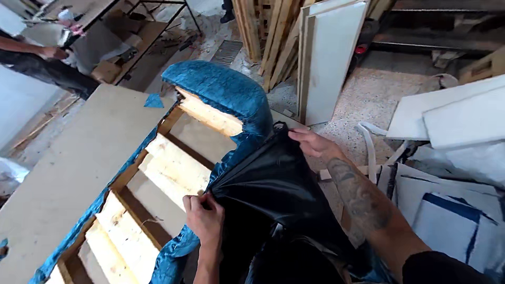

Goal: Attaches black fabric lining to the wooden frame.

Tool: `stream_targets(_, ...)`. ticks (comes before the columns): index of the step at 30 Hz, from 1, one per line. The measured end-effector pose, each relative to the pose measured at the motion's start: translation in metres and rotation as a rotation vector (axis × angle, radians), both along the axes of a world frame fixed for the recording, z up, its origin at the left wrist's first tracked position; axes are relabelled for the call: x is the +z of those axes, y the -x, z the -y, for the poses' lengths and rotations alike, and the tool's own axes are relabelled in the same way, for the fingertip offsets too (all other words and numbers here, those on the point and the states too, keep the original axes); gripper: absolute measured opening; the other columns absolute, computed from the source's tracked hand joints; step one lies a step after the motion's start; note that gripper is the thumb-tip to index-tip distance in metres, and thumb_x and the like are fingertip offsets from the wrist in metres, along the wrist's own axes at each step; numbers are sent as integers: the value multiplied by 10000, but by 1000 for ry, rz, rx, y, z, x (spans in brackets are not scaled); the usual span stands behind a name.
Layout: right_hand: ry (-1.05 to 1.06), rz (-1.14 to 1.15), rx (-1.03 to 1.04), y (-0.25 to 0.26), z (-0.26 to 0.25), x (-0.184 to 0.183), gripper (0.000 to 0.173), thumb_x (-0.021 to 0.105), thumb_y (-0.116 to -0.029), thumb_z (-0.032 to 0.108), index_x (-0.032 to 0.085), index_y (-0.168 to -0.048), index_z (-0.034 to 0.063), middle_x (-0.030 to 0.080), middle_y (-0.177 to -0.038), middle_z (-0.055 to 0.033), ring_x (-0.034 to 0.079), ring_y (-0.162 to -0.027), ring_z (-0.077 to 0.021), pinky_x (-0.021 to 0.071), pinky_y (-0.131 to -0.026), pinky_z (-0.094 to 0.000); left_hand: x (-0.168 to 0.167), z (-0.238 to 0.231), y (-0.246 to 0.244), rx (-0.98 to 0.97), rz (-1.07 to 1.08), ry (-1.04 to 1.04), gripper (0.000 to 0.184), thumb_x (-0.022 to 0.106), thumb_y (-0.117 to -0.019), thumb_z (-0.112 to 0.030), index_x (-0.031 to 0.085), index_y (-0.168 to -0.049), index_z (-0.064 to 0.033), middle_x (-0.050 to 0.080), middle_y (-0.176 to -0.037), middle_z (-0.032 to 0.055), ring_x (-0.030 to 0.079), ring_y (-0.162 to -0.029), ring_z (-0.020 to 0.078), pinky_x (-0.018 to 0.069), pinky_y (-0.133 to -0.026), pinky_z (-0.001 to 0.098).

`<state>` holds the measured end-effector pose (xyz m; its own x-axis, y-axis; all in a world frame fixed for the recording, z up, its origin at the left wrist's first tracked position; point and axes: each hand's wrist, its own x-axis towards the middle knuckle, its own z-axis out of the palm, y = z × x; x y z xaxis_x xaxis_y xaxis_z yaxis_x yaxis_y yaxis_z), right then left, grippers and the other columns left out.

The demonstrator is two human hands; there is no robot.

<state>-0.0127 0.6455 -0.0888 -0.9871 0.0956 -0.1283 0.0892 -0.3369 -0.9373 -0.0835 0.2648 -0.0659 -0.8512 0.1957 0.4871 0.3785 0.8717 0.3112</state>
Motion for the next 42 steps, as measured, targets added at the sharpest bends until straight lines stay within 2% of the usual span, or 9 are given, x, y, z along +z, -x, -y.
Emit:
stream_targets(6, 56, -45, 186, 15, -10, -8, 215, 578, -1020, 140, 637, -1205, 50, 727, -1064, -23, 697, -969, -92, 582, -907, -313, -1, 1, 2, -25, -46, 9, 176, 679, -915, -119, 663, -842, 40, 611, -943, 205, 648, -812, 338, 561, -668, 462)
stream_targets(12, -987, 272, -414, 10, 14, 41, 667, 885, -721, 558, 663, -1107, 62, 692, -931, -122, 691, -889, -288, 573, -793, -541, -3, 0, 4, -26, -50, 18, 193, 677, -924, -129, 656, -823, 34, 602, -920, 195, 639, -805, 326, 561, -672, 450)
stream_targets(14, -828, 170, -450, 4, 5, 37, 810, 941, -624, 547, 589, -1183, 79, 676, -981, -96, 678, -904, -239, 584, -792, -484, -4, 1, 5, -26, -61, 17, 203, 674, -928, -134, 656, -813, 32, 601, -906, 188, 635, -795, 316, 558, -669, 440)
stream_targets(18, -168, 33, -69, -5, -22, 23, 632, 902, -774, 163, 591, -1307, 27, 733, -1128, -96, 725, -1013, -173, 611, -930, -376, -4, -1, 3, -32, -72, 16, 189, 670, -917, -118, 650, -812, 37, 597, -915, 193, 633, -795, 324, 556, -667, 441)
stream_targets(25, -931, 123, -606, -8, 16, 33, 552, 792, -860, 481, 657, -1235, 100, 731, -934, -94, 720, -881, -242, 585, -795, -514, -4, -3, 6, -59, -80, 14, 186, 667, -911, -120, 652, -816, 39, 600, -886, 189, 633, -798, 318, 554, -681, 442)
stream_targets(31, -81, -114, -165, -22, -38, 23, 436, 679, -950, 173, 583, -1348, 24, 718, -1151, -84, 703, -1020, -145, 591, -928, -349, -4, -2, 4, -61, -84, 10, 165, 668, -901, -107, 645, -814, 32, 592, -885, 177, 624, -782, 299, 547, -659, 428)
stream_targets(35, -148, 4, -148, -14, -38, 29, 445, 636, -1014, 120, 520, -1440, 63, 673, -1299, -90, 668, -1158, -156, 550, -1028, -347, -3, -1, 4, -45, -91, 15, 173, 671, -897, -113, 642, -802, 29, 596, -870, 160, 625, -753, 290, 546, -625, 422)
stream_targets(39, -730, 215, -523, -10, -22, 42, 630, 865, -816, 421, 589, -1302, 128, 696, -1099, -114, 688, -1022, -249, 570, -896, -532, -4, -1, 3, -35, -90, 25, 173, 664, -899, -113, 645, -791, 21, 596, -847, 150, 625, -727, 275, 539, -603, 409)
stream_targets(42, -661, 98, -500, -17, -35, 46, 685, 933, -683, 431, 609, -1176, 83, 686, -986, -94, 681, -899, -210, 583, -797, -454, -4, 0, 3, -31, -93, 24, 175, 665, -902, -121, 648, -797, 18, 598, -847, 145, 623, -721, 262, 538, -602, 403)
